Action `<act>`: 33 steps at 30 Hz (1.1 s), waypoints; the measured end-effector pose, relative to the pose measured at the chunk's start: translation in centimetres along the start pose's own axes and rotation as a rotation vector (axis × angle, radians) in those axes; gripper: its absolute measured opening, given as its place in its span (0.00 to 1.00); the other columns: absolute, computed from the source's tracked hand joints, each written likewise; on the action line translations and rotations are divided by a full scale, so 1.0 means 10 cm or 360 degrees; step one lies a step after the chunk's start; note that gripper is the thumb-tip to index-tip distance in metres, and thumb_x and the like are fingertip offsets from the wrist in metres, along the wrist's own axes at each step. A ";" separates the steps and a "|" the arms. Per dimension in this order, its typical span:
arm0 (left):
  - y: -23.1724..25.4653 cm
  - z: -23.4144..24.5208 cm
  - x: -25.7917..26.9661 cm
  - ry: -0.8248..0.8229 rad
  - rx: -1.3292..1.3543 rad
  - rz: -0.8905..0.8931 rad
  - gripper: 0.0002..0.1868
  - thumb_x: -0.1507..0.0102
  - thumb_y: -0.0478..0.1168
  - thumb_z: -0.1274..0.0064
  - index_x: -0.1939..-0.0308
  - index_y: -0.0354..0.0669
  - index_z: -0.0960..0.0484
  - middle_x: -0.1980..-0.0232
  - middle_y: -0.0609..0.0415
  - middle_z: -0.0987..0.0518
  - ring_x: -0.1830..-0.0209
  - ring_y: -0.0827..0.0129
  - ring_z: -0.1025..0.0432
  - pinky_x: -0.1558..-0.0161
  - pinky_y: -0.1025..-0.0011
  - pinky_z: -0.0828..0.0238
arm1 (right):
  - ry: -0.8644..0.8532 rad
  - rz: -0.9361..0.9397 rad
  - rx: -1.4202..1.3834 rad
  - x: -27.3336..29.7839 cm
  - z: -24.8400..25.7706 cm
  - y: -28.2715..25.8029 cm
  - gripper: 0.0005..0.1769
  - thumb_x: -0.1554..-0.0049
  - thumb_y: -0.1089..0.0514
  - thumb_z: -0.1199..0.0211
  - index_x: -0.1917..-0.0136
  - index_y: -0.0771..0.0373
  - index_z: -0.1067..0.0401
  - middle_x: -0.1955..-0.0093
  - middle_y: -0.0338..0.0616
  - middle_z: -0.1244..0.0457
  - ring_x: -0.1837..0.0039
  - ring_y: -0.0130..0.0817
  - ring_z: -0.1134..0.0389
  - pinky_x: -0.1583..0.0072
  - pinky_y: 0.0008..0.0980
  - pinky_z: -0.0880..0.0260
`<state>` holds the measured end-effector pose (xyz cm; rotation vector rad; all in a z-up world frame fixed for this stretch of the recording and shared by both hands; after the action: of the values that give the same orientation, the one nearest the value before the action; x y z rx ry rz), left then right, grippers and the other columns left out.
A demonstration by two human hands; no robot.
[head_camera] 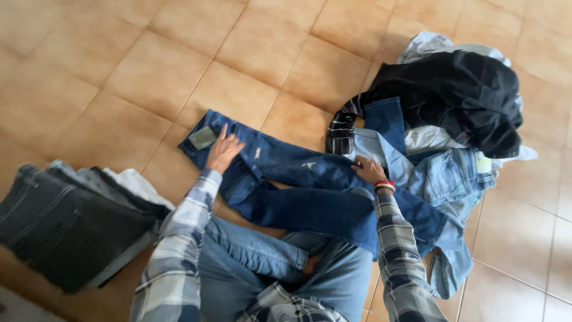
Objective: The person folds several pairs of jeans while sitting on a tiled floor, smoothing the fabric and aligning the pant legs before folding them into compact rectangles.
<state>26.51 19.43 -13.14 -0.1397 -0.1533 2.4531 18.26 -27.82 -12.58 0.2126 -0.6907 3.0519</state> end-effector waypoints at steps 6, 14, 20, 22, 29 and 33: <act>-0.82 0.56 0.79 0.0599 0.0619 0.0126 0.11 0.38 0.44 0.47 0.55 0.46 0.15 0.46 0.46 0.21 0.46 0.50 0.28 0.47 0.57 0.31 | 0.0210 0.0214 0.0002 -0.63 0.59 -0.17 0.15 0.44 0.49 0.32 0.46 0.55 0.21 0.53 0.53 0.29 0.50 0.53 0.27 0.48 0.47 0.27; -1.30 1.33 1.97 0.0164 -0.0048 0.0666 0.19 0.34 0.35 0.50 0.42 0.60 0.15 0.55 0.55 0.26 0.47 0.62 0.28 0.44 0.60 0.30 | 0.0532 0.0348 0.0301 -1.53 1.37 -1.06 0.09 0.42 0.50 0.31 0.51 0.54 0.18 0.52 0.51 0.29 0.48 0.52 0.28 0.45 0.49 0.28; -1.47 0.12 2.17 -0.0644 -0.0323 0.0874 0.13 0.30 0.42 0.53 0.45 0.60 0.18 0.43 0.55 0.23 0.40 0.59 0.27 0.44 0.56 0.30 | 0.0851 0.0611 0.0226 -1.08 1.30 -1.46 0.18 0.47 0.54 0.30 0.43 0.57 0.23 0.47 0.53 0.35 0.46 0.56 0.32 0.50 0.47 0.28; -1.40 -0.27 2.28 -0.0912 0.0094 0.0987 0.17 0.31 0.41 0.54 0.39 0.63 0.20 0.40 0.51 0.24 0.38 0.58 0.28 0.41 0.49 0.32 | 0.0654 0.0696 0.0116 -0.68 1.06 -1.34 0.21 0.46 0.52 0.29 0.41 0.58 0.25 0.45 0.53 0.34 0.45 0.54 0.32 0.48 0.47 0.29; -1.09 -0.08 2.06 -0.0644 0.0211 0.0807 0.43 0.50 0.34 0.37 0.29 0.56 0.28 0.34 0.52 0.28 0.36 0.55 0.31 0.41 0.47 0.33 | -0.0297 0.0594 -0.0242 1.09 0.35 -1.01 0.33 0.53 0.46 0.24 0.38 0.61 0.29 0.40 0.53 0.34 0.39 0.48 0.32 0.39 0.45 0.33; -0.98 0.15 2.05 -0.0318 0.0541 0.0657 0.35 0.46 0.32 0.41 0.35 0.60 0.22 0.38 0.57 0.23 0.37 0.58 0.28 0.40 0.52 0.30 | -0.0098 0.0759 -0.0353 1.32 0.51 -1.16 0.29 0.53 0.50 0.26 0.41 0.61 0.28 0.42 0.50 0.31 0.40 0.48 0.30 0.40 0.44 0.31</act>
<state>16.56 39.79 -11.54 0.2471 0.2300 2.8577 6.27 -19.90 -1.32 0.1583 -1.2379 3.3741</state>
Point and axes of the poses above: each hand's wrist, its own x-axis away from the middle knuckle, its own z-axis out of the back of the hand, y = z × x, the point moved 10 cm from there along -x, towards the middle knuckle
